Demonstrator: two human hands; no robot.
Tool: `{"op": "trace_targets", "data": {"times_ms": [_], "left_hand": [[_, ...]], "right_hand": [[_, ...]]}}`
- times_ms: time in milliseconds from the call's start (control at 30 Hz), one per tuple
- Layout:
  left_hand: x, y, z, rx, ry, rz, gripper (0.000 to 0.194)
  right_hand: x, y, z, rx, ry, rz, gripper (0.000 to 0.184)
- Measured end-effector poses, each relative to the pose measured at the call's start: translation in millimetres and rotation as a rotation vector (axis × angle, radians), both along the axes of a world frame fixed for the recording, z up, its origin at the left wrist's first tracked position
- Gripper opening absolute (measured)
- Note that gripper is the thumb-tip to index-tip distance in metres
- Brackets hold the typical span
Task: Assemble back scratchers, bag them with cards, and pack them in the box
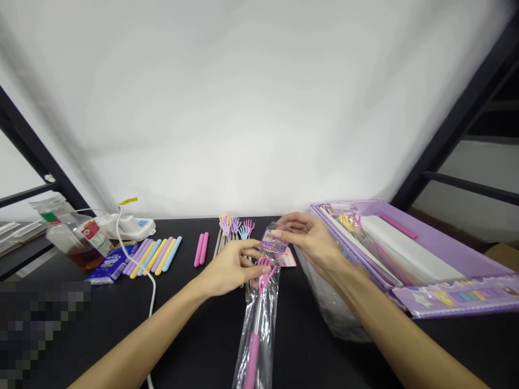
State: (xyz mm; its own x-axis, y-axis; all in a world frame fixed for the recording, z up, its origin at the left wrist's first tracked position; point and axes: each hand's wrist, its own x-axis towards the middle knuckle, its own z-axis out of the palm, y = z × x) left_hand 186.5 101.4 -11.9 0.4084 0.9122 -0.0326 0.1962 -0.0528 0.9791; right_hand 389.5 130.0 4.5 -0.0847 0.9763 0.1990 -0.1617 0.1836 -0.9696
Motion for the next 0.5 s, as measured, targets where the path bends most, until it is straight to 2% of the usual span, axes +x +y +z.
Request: {"op": "trace_targets", "data": {"times_ms": [167,300,367,500], "left_hand": [[2.1,-1.1,-5.5,-0.033,-0.032,-0.009,0.062],[1.8,-0.3,-5.9,0.002,-0.052,0.038,0.066],[1.1,0.3,-5.0,0.019,-0.064,0.057,0.072],[0.0,2.8,-6.3,0.036,-0.129,0.079,0.082]], "right_hand": [[-2.2,-0.2,-2.3,-0.006,0.023,-0.013,0.030],[2.2,0.5,-2.3,0.169,-0.082,-0.014,0.018],[4.4,0.0,-1.3,0.244,-0.169,0.035,0.014],[3.1,-2.6,-1.1,0.308,-0.322,0.102,0.016]]}}
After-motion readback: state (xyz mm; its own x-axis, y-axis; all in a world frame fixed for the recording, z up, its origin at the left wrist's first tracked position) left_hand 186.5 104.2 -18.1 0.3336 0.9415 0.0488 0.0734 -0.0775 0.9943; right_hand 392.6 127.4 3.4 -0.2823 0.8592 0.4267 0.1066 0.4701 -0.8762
